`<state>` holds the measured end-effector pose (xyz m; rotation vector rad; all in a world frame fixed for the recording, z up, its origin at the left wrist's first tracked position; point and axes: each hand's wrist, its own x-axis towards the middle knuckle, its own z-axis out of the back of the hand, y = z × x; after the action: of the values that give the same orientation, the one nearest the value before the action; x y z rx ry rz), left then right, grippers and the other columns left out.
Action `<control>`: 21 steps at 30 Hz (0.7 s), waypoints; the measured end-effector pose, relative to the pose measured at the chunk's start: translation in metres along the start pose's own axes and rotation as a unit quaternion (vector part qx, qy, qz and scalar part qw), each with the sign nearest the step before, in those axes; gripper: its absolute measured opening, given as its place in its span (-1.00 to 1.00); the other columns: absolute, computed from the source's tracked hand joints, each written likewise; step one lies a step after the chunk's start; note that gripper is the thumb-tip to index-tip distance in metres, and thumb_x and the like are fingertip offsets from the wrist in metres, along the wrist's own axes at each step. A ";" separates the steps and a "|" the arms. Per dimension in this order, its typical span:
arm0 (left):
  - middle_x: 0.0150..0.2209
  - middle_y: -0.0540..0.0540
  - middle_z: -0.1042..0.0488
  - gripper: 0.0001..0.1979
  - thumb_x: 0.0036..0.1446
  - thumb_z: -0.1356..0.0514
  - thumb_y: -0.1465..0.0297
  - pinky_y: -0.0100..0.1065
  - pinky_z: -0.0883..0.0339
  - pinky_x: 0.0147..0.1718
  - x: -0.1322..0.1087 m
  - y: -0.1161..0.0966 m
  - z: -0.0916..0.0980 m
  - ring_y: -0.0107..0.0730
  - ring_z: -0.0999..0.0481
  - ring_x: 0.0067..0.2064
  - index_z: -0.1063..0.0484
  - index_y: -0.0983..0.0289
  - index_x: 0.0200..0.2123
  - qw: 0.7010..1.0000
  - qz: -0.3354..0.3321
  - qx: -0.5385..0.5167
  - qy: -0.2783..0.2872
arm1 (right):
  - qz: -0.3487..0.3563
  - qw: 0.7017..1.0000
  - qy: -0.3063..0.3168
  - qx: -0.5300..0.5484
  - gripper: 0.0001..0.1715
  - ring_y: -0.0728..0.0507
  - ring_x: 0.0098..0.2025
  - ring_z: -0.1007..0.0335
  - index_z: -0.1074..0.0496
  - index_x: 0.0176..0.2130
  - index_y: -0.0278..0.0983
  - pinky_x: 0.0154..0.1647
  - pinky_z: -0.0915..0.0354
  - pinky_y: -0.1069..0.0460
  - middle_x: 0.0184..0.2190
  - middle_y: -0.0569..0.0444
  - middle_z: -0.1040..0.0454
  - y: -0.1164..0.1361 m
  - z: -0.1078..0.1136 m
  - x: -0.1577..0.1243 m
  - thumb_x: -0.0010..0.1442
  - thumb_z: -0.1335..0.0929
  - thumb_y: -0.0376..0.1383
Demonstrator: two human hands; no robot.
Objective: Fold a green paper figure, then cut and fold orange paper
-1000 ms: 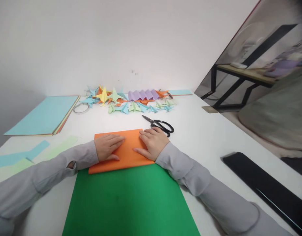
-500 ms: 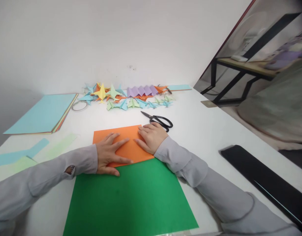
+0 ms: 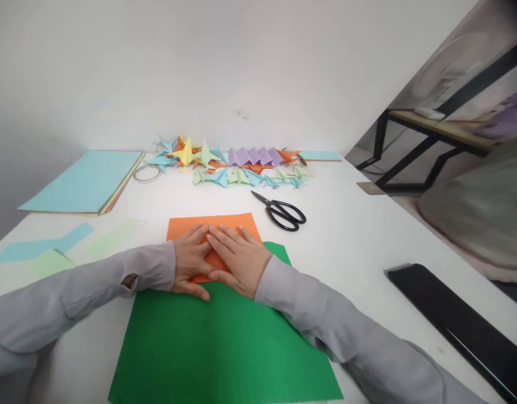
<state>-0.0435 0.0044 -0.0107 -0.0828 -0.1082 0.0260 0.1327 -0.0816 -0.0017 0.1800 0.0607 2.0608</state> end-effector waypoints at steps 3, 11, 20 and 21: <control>0.11 0.20 -0.15 -0.41 -0.18 -0.10 -0.13 0.30 0.14 0.00 0.001 -0.001 -0.001 0.25 0.00 0.14 -0.38 -0.10 -0.05 1.000 0.005 -0.001 -0.003 | -0.032 0.999 0.003 -0.002 -0.13 -0.32 0.27 0.13 0.04 0.24 -0.41 0.19 0.08 -0.32 0.27 -0.14 0.05 -0.004 -0.011 -0.002 0.18 -0.04 0.12; 0.11 0.22 -0.13 -0.33 -0.27 -0.14 -0.16 0.36 0.16 -0.03 -0.001 -0.002 -0.004 0.40 0.01 0.13 -0.33 -0.15 -0.01 1.000 0.016 0.009 0.002 | -0.037 0.999 -0.001 -0.021 0.05 -0.38 0.27 0.17 0.11 0.26 -0.41 0.18 0.13 -0.36 0.28 -0.15 0.10 -0.010 -0.021 -0.013 0.07 0.02 0.25; 0.20 0.19 -0.04 -0.25 -0.26 -0.12 -0.17 0.32 0.21 0.01 -0.010 -0.003 -0.006 0.39 0.10 0.18 -0.22 -0.16 0.08 1.000 0.002 0.002 -0.015 | -0.055 0.998 0.005 -0.042 -0.31 -0.32 0.28 0.16 0.08 0.26 -0.31 0.18 0.11 -0.33 0.28 -0.07 0.09 -0.008 -0.018 -0.012 0.26 -0.04 -0.04; 0.21 0.19 -0.03 -0.24 -0.25 -0.12 -0.17 0.32 0.21 0.01 -0.012 -0.004 -0.005 0.38 0.10 0.18 -0.18 -0.17 0.10 1.000 0.002 0.003 -0.008 | -0.057 0.997 0.002 -0.044 -0.31 -0.32 0.28 0.16 0.08 0.26 -0.31 0.18 0.11 -0.33 0.28 -0.07 0.08 -0.008 -0.019 -0.012 0.25 -0.05 -0.05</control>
<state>-0.0547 -0.0001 -0.0165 -0.0765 -0.1240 0.0301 0.1422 -0.0882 -0.0221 0.1153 -0.0183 1.9453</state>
